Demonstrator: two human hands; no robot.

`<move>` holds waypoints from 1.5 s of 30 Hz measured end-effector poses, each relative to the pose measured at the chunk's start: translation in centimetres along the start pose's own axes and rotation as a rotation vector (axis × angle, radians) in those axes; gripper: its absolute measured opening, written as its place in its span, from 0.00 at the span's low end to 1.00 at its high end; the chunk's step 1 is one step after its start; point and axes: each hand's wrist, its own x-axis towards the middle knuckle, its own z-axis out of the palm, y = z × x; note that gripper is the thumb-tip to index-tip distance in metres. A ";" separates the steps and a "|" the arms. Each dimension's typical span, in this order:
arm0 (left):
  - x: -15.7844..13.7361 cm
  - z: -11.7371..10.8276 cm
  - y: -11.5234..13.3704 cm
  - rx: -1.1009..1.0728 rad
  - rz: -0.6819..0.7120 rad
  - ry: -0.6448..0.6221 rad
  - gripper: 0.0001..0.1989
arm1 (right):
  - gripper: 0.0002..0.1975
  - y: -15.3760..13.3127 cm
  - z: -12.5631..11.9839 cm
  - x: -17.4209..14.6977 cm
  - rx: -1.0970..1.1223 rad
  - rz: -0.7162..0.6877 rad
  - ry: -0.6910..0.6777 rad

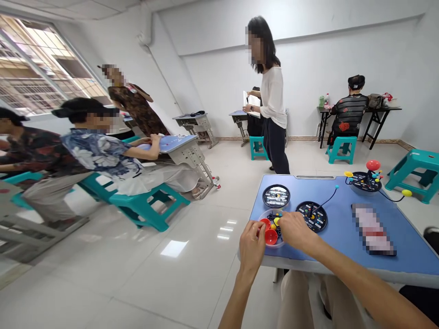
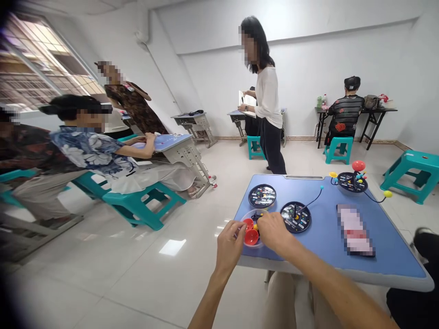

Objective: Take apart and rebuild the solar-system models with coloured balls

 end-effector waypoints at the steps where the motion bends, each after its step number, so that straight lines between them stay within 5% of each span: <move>1: 0.0 0.0 0.0 -0.012 -0.007 0.002 0.12 | 0.12 0.0 -0.1 0.0 0.001 0.006 0.002; 14: -0.2 0.0 -0.4 0.012 -0.042 0.065 0.13 | 0.14 0.1 0.5 0.4 0.022 0.065 -0.014; 31: -0.2 0.4 -0.8 0.107 0.043 0.078 0.12 | 0.14 0.6 1.6 0.2 0.055 -0.021 0.022; 40: 1.7 1.5 -0.3 0.334 0.327 -0.125 0.11 | 0.16 4.6 0.1 -1.9 0.357 0.082 0.266; 45: 1.2 2.0 0.8 0.260 0.331 -0.021 0.10 | 0.12 7.4 2.1 -4.2 0.564 0.259 0.491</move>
